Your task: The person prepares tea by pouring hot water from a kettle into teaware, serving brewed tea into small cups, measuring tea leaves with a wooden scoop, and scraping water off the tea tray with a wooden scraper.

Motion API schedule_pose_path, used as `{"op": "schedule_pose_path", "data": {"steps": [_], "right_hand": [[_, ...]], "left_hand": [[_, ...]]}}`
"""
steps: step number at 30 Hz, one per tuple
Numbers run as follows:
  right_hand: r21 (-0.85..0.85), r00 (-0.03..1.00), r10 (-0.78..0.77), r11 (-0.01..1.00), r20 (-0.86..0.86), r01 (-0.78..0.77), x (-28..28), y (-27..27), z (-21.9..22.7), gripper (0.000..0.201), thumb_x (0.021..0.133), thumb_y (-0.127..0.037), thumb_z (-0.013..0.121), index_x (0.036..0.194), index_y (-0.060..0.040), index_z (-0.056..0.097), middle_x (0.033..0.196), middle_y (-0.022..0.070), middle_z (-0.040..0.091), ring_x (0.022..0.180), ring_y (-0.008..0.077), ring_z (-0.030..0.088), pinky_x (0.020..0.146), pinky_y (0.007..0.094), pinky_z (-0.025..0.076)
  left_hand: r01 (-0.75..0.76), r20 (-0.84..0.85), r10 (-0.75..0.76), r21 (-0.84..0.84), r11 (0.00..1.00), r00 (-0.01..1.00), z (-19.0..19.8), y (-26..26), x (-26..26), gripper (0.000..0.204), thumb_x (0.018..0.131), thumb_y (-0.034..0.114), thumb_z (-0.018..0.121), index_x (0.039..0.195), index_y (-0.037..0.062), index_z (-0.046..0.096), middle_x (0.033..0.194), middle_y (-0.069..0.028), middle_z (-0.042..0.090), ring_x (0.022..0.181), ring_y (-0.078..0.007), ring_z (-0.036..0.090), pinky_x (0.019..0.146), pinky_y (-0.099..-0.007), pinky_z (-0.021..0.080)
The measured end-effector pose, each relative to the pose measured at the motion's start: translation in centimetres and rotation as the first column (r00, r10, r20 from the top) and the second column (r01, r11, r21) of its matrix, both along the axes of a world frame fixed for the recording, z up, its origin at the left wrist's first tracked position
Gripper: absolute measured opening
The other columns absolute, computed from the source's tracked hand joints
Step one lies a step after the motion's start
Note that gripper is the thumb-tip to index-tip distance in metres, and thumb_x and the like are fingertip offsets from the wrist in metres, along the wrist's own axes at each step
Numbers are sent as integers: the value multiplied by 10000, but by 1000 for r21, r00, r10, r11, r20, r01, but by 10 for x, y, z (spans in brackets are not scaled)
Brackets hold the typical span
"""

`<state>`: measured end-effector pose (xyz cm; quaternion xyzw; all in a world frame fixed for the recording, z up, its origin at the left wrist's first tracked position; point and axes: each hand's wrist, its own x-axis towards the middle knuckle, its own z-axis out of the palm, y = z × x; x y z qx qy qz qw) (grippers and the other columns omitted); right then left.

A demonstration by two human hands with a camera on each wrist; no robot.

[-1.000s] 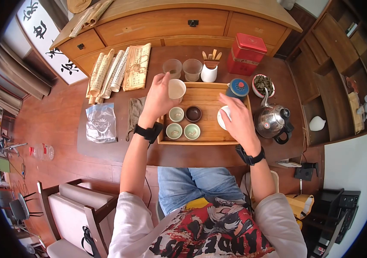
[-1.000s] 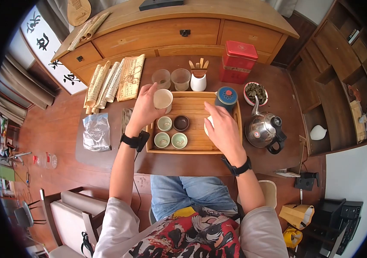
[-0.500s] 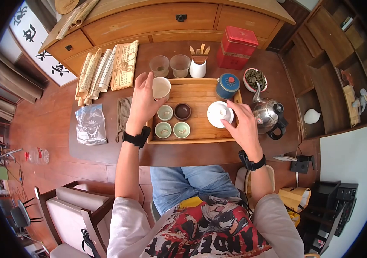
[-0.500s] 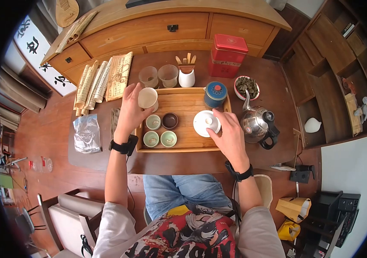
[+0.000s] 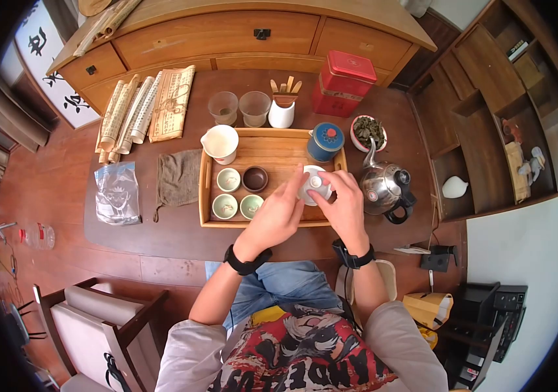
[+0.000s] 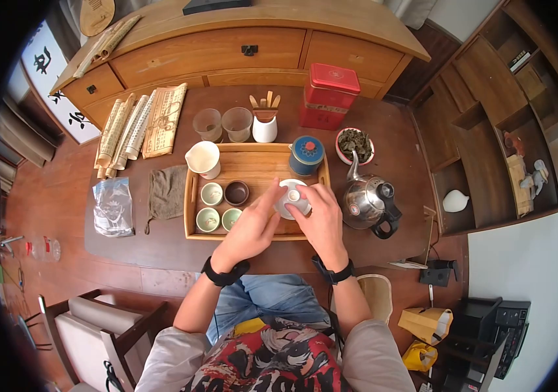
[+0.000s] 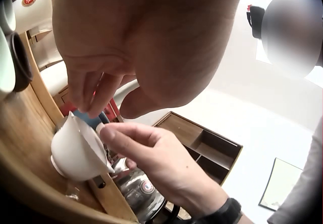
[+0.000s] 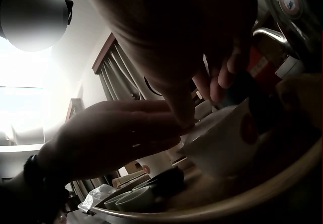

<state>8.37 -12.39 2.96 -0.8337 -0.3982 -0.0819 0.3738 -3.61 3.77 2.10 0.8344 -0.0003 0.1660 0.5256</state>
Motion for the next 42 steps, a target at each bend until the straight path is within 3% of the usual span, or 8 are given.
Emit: {"op": "schedule_pose_path", "data": {"steps": [11, 12, 16, 27, 29, 34, 38, 42], "right_hand": [[-15, 993, -31, 999, -116, 29, -3, 3, -4, 324, 889, -87, 880, 1190, -42, 769, 1008, 106, 711, 826, 306, 722, 745, 425, 589], [64, 998, -7, 998, -65, 11, -2, 5, -5, 315, 856, -14, 880, 1149, -20, 765, 935, 100, 694, 729, 244, 634, 665, 384, 544], [55, 998, -2, 998, -69, 6, -1, 7, -2, 301, 863, -14, 875, 1144, -19, 767, 933, 104, 692, 730, 246, 632, 663, 385, 543], [41, 998, 35, 999, -54, -33, 30, 83, 32, 215, 919, -140, 848, 1088, -28, 778, 983, 154, 745, 876, 360, 768, 759, 453, 609], [-1, 996, 70, 998, 48, -70, 41, 106, 22, 241, 859, -96, 883, 1053, -9, 769, 887, 132, 724, 755, 252, 730, 712, 383, 602], [-195, 994, 107, 975, 3, -105, 44, 147, 15, 152, 883, -120, 807, 991, -14, 788, 974, 244, 789, 925, 483, 760, 782, 564, 617], [-295, 993, 110, 948, -51, -121, 43, 164, 0, 139, 882, -127, 796, 932, 2, 776, 944, 276, 780, 940, 470, 776, 809, 553, 633], [-280, 989, 125, 949, -77, -142, 47, 173, -19, 139, 925, -146, 742, 946, -11, 772, 965, 284, 768, 953, 513, 745, 798, 589, 606]], "left_hand": [[-91, 62, 86, 72, 993, 994, -11, -20, 5, 811, 989, -63, 575, 1703, -117, 195, 1477, -390, 587, 1411, -544, 559, 1203, -553, 459], [-95, 61, 90, 75, 993, 994, -10, -20, 6, 811, 989, -63, 575, 1703, -117, 195, 1477, -390, 587, 1411, -544, 559, 1203, -553, 459], [-90, 74, 85, 75, 993, 994, -9, -20, 8, 803, 993, -61, 570, 1701, -120, 197, 1470, -397, 589, 1403, -548, 562, 1198, -552, 463], [-180, 184, 140, 220, 959, 973, 29, 53, 31, 734, 1030, -61, 529, 1703, -81, 237, 1403, -372, 671, 1313, -528, 655, 1096, -534, 544], [-194, 167, 157, 232, 953, 973, 26, 68, 34, 715, 1030, -61, 529, 1691, -96, 258, 1400, -371, 676, 1305, -528, 657, 1104, -538, 533], [-218, 49, 213, 251, 943, 976, 3, 84, 36, 685, 1007, -38, 526, 1629, -189, 283, 1347, -392, 667, 1218, -548, 665, 1070, -562, 525], [-277, -31, 292, 236, 931, 956, -3, 82, 30, 634, 1030, 11, 518, 1604, -184, 335, 1147, -395, 733, 1093, -554, 713, 985, -593, 540], [-254, -105, 279, 206, 945, 954, 1, 82, 29, 638, 983, -40, 503, 1571, -226, 338, 1305, -409, 666, 1154, -559, 680, 1000, -587, 551]]}}
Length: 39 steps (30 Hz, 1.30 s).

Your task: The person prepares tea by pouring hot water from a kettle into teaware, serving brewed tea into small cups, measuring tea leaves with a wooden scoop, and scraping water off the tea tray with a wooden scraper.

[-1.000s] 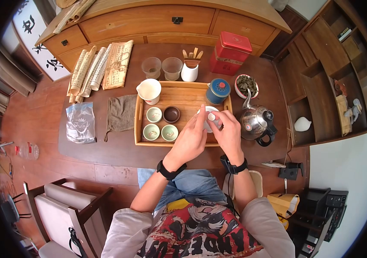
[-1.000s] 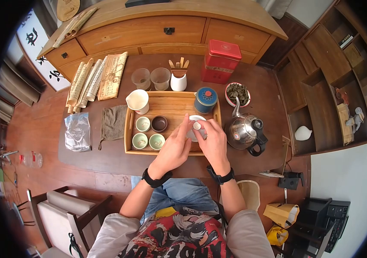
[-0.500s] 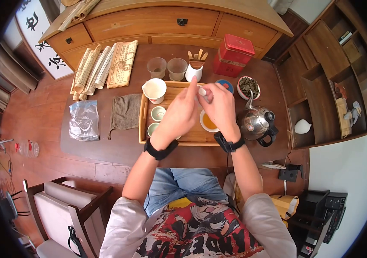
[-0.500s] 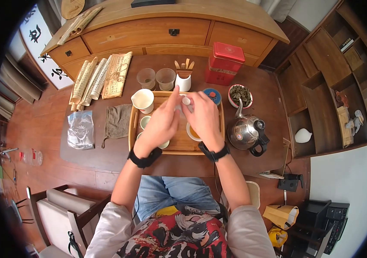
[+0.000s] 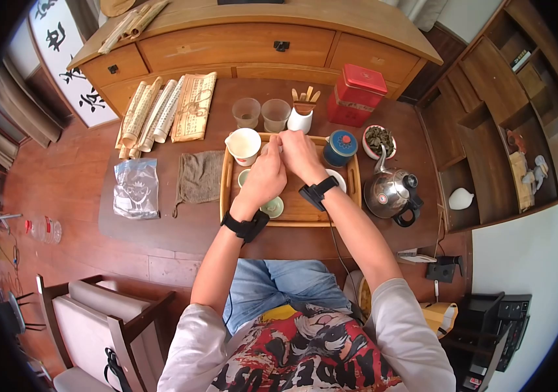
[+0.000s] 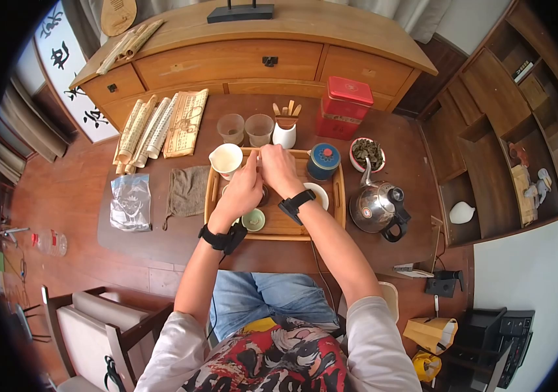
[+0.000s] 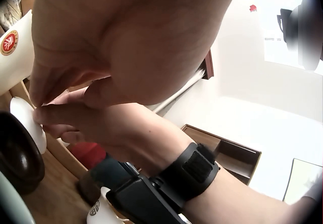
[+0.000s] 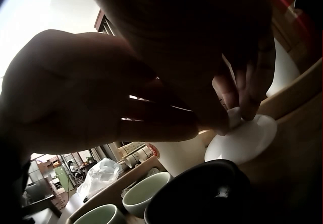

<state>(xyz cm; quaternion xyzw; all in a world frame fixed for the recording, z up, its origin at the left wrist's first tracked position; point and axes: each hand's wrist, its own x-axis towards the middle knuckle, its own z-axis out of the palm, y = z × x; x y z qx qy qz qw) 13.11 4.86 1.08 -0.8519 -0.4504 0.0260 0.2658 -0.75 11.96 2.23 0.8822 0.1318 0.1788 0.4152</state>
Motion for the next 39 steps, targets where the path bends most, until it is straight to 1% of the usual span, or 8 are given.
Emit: {"op": "schedule_pose_path", "data": {"steps": [12, 19, 21, 25, 27, 29, 33, 39], "right_hand": [[-5, 1000, 16, 1000, -10, -16, -7, 11, -17, 209, 921, -189, 712, 864, 12, 734, 931, 293, 757, 925, 506, 744, 765, 593, 595], [-47, 1000, 16, 999, -22, -17, -10, 5, -2, 189, 933, -164, 719, 909, 18, 768, 943, 286, 766, 925, 498, 753, 782, 568, 617], [-56, 1000, 30, 998, -5, -30, -13, -8, 24, 174, 937, -151, 725, 930, 15, 778, 947, 278, 771, 918, 487, 759, 785, 551, 626], [193, 992, 56, 981, -114, -34, 4, -43, 81, 152, 923, -104, 775, 1047, -23, 812, 937, 200, 810, 849, 365, 805, 769, 443, 651], [255, 997, -64, 964, -40, 72, 21, -64, 90, 169, 920, -87, 788, 1074, -20, 809, 933, 175, 819, 825, 308, 811, 764, 402, 639], [233, 993, -119, 966, 10, 114, 34, -89, 104, 163, 907, -104, 781, 1056, -45, 806, 938, 169, 808, 898, 381, 792, 808, 471, 639], [232, 978, -208, 952, 20, 198, 60, -123, 90, 165, 905, -71, 788, 1067, -39, 804, 974, 157, 769, 934, 371, 763, 838, 474, 613], [198, 982, -191, 962, -13, 189, 57, -144, 65, 291, 848, -62, 861, 1136, -49, 826, 1023, 168, 714, 1016, 386, 718, 912, 478, 585]], "left_hand": [[-16, 79, 6, 122, 992, 997, -18, 3, -4, 683, 884, -89, 500, 1521, -283, 352, 1066, -429, 705, 1029, -574, 698, 921, -602, 564], [2, -77, 0, 23, 1000, 997, -1, 0, -5, 653, 873, -98, 511, 1488, -272, 379, 1131, -422, 700, 1075, -570, 685, 968, -591, 557], [-15, 77, 5, 120, 993, 997, -10, 0, -5, 658, 906, -68, 569, 1520, -226, 391, 1215, -401, 696, 1118, -554, 680, 999, -579, 551], [-43, 167, 25, 103, 994, 986, 19, -17, 1, 644, 934, -10, 671, 1528, -153, 468, 1281, -370, 695, 1169, -531, 675, 1018, -566, 553], [4, 187, -14, 57, 998, 982, 29, -24, 12, 615, 938, 46, 753, 1503, -91, 554, 1317, -353, 692, 1228, -513, 665, 1033, -552, 555], [2, 168, -4, 13, 1000, 986, 37, -33, 26, 576, 924, 51, 777, 1461, -66, 608, 1337, -325, 698, 1266, -497, 656, 1056, -538, 557], [70, 241, -100, 130, 989, 965, 37, -43, 65, 592, 901, 78, 831, 1455, -23, 649, 1385, -257, 721, 1264, -446, 686, 1077, -493, 567], [112, 186, -146, 183, 977, 972, 31, -55, 109, 582, 861, 30, 826, 1426, 7, 686, 1219, -219, 786, 1197, -425, 714, 1017, -498, 590]]}}
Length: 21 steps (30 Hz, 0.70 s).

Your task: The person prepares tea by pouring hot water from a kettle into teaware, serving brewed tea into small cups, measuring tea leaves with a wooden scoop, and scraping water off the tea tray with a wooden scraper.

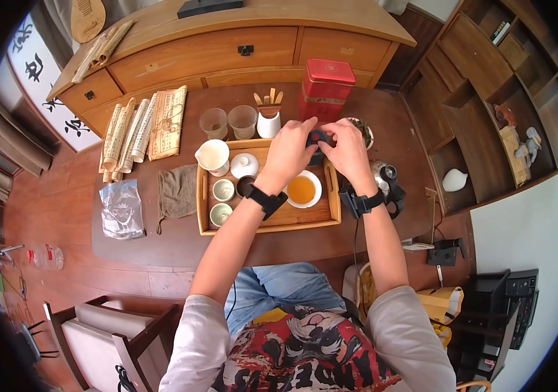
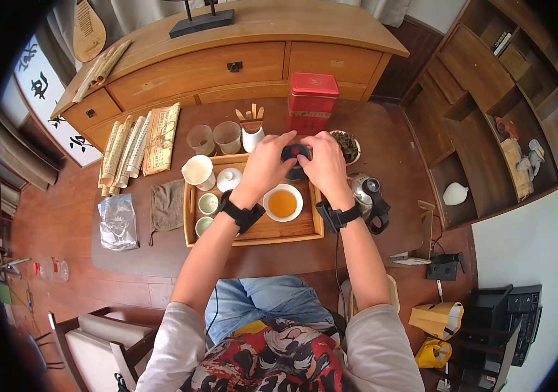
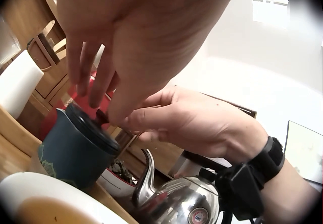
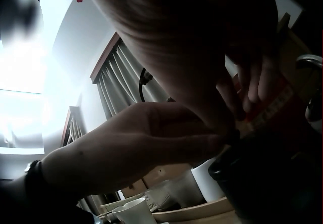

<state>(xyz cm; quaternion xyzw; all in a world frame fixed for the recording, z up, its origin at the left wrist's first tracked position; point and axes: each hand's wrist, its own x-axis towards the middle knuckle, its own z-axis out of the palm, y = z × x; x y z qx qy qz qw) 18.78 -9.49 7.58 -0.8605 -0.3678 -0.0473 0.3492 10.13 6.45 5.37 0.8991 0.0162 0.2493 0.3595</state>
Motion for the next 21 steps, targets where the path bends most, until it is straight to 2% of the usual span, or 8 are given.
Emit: {"op": "schedule_pose_path", "data": {"steps": [1, 3, 8, 11, 14, 17, 21], "right_hand": [[35, 999, -12, 999, 46, 10, 2, 0, -10, 265, 841, -58, 862, 1105, -50, 838, 1017, 162, 713, 1033, 384, 713, 934, 480, 579], [56, 1000, -9, 998, 14, 8, 4, -3, -19, 242, 840, -54, 860, 1082, -46, 841, 1018, 158, 716, 1032, 383, 714, 934, 481, 580], [133, 1000, -31, 991, -4, 31, 1, 0, -29, 181, 842, -39, 847, 1023, -39, 850, 1015, 139, 725, 1023, 370, 718, 921, 478, 582], [132, 1000, -20, 991, -1, 20, 1, 4, -26, 184, 842, -37, 844, 1026, -37, 852, 1011, 142, 724, 993, 362, 715, 902, 472, 583], [158, 999, -1, 987, -54, 10, -6, 10, -9, 190, 859, -30, 826, 1047, -27, 850, 986, 142, 716, 951, 341, 710, 869, 446, 583], [249, 987, 134, 963, -91, -108, -15, 20, 2, 198, 899, -21, 771, 1085, -6, 840, 941, 155, 713, 837, 323, 709, 800, 434, 580], [180, 954, 229, 964, -191, -196, -27, 38, 4, 208, 958, -51, 702, 1112, 12, 827, 910, 191, 702, 797, 362, 723, 770, 454, 575]], "left_hand": [[4, -9, -4, -1, 1000, 1000, -1, -1, 2, 582, 861, 30, 826, 1426, 7, 686, 1219, -219, 786, 1197, -425, 714, 1017, -498, 590], [-24, -24, 25, 19, 1000, 999, -4, -4, 6, 562, 855, 18, 823, 1407, 23, 711, 1157, -201, 802, 1108, -409, 747, 963, -494, 609], [-58, -14, 59, 28, 998, 998, -7, -5, 9, 527, 867, 25, 822, 1386, 45, 735, 1137, -178, 810, 1027, -396, 769, 918, -479, 624], [-43, -5, 44, 124, 991, 999, -4, 1, 10, 485, 881, 45, 817, 1362, 61, 756, 1107, -154, 817, 1013, -386, 776, 902, -465, 629], [-69, 54, 65, 66, 995, 996, 9, 9, -2, 486, 878, 46, 827, 1359, 60, 760, 1091, -148, 826, 1007, -379, 779, 906, -460, 630], [-82, 44, 82, 18, 996, 996, 24, 24, -19, 477, 875, 44, 836, 1347, 61, 771, 1080, -146, 833, 1008, -372, 782, 907, -456, 626], [-124, -62, 128, 60, 990, 990, 31, 42, -46, 448, 871, 34, 837, 1315, 60, 786, 1068, -151, 832, 995, -379, 779, 901, -448, 617]]}}
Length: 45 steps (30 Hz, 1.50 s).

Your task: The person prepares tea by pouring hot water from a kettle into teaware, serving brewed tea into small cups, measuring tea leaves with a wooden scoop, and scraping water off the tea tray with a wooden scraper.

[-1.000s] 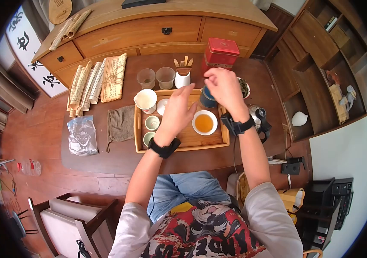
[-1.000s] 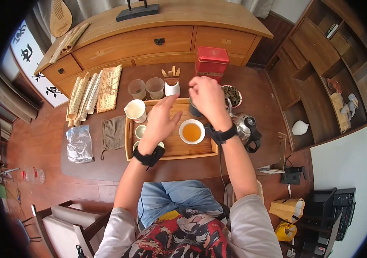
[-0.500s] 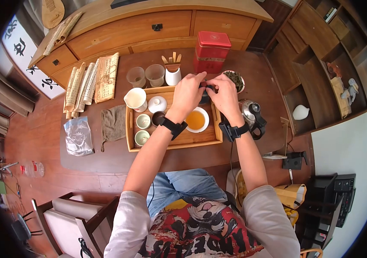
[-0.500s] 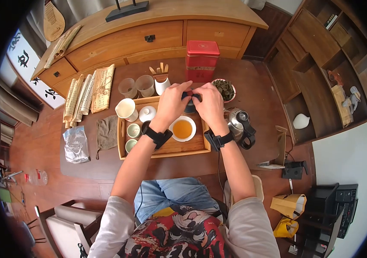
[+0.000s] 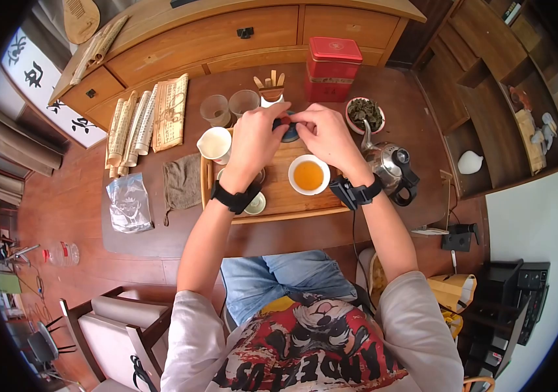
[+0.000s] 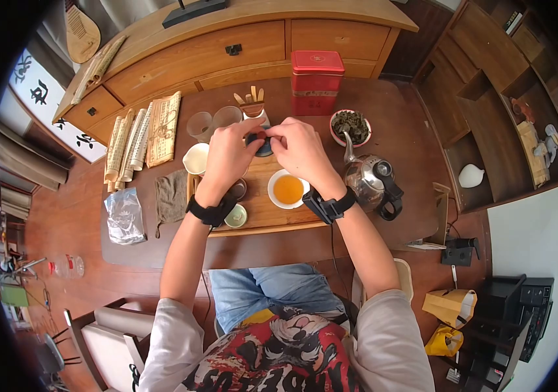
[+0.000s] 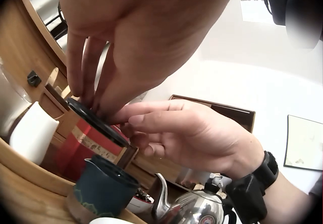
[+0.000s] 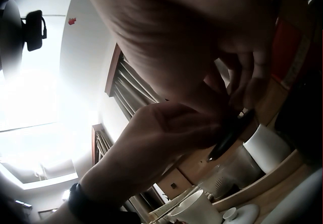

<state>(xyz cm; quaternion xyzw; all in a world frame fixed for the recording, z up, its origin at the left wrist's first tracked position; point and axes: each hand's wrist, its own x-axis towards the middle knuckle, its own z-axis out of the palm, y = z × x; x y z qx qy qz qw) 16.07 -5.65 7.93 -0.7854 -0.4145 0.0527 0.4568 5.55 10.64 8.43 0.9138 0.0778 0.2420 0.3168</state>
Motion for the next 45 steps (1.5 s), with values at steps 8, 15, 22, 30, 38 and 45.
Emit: {"op": "schedule_pose_path", "data": {"steps": [8, 15, 22, 30, 38, 45], "right_hand": [[35, 997, 11, 999, 70, -14, -18, -11, -12, 193, 994, -35, 687, 1149, -10, 801, 878, 172, 700, 747, 331, 694, 717, 445, 548], [87, 989, -146, 986, 29, 143, -54, -61, -22, 158, 1029, -2, 679, 1158, -1, 770, 950, 142, 714, 692, 277, 682, 651, 380, 541], [99, 970, -232, 969, 70, 224, -75, -95, -61, 226, 1050, -7, 662, 1263, 1, 738, 1036, 134, 693, 835, 257, 701, 739, 340, 581], [61, 974, -214, 976, 67, 210, -82, -105, -75, 470, 1043, -96, 721, 1484, 15, 598, 1214, 187, 723, 1026, 335, 732, 943, 431, 602], [114, 957, -177, 972, -229, 207, -89, -113, -95, 480, 1149, -141, 573, 1598, 18, 509, 1373, 266, 735, 1215, 396, 752, 1029, 460, 597], [80, 971, -148, 983, -187, 165, -96, -113, -98, 562, 1150, -81, 503, 1687, 12, 366, 1325, 313, 739, 1191, 483, 739, 1012, 502, 588]], "left_hand": [[38, -117, -29, 74, 997, 993, -37, 10, -11, 280, 872, 88, 817, 1152, 114, 812, 968, -143, 814, 917, -396, 776, 806, -507, 629], [-1, -260, 41, 151, 989, 965, -77, 4, 8, 293, 824, 42, 809, 1112, 89, 836, 962, -126, 829, 913, -373, 789, 815, -475, 637], [9, -334, 64, 211, 977, 940, -89, 3, 10, 286, 816, 26, 797, 1087, 106, 844, 932, -109, 826, 923, -367, 787, 821, -486, 634], [28, -287, 28, 188, 982, 957, -76, -6, -6, 270, 903, 84, 771, 1170, 44, 779, 1108, -193, 794, 1011, -411, 764, 842, -507, 629], [209, -119, -208, -1, 978, 971, -58, -67, -66, 1008, 812, 287, 962, 1580, -107, 442, 1590, -330, 511, 1471, -498, 520, 1223, -501, 477], [84, -116, -85, -19, 996, 990, -83, -84, -61, 1096, 802, 292, 976, 1635, -93, 377, 1586, -319, 529, 1458, -477, 537, 1209, -505, 482]]}}
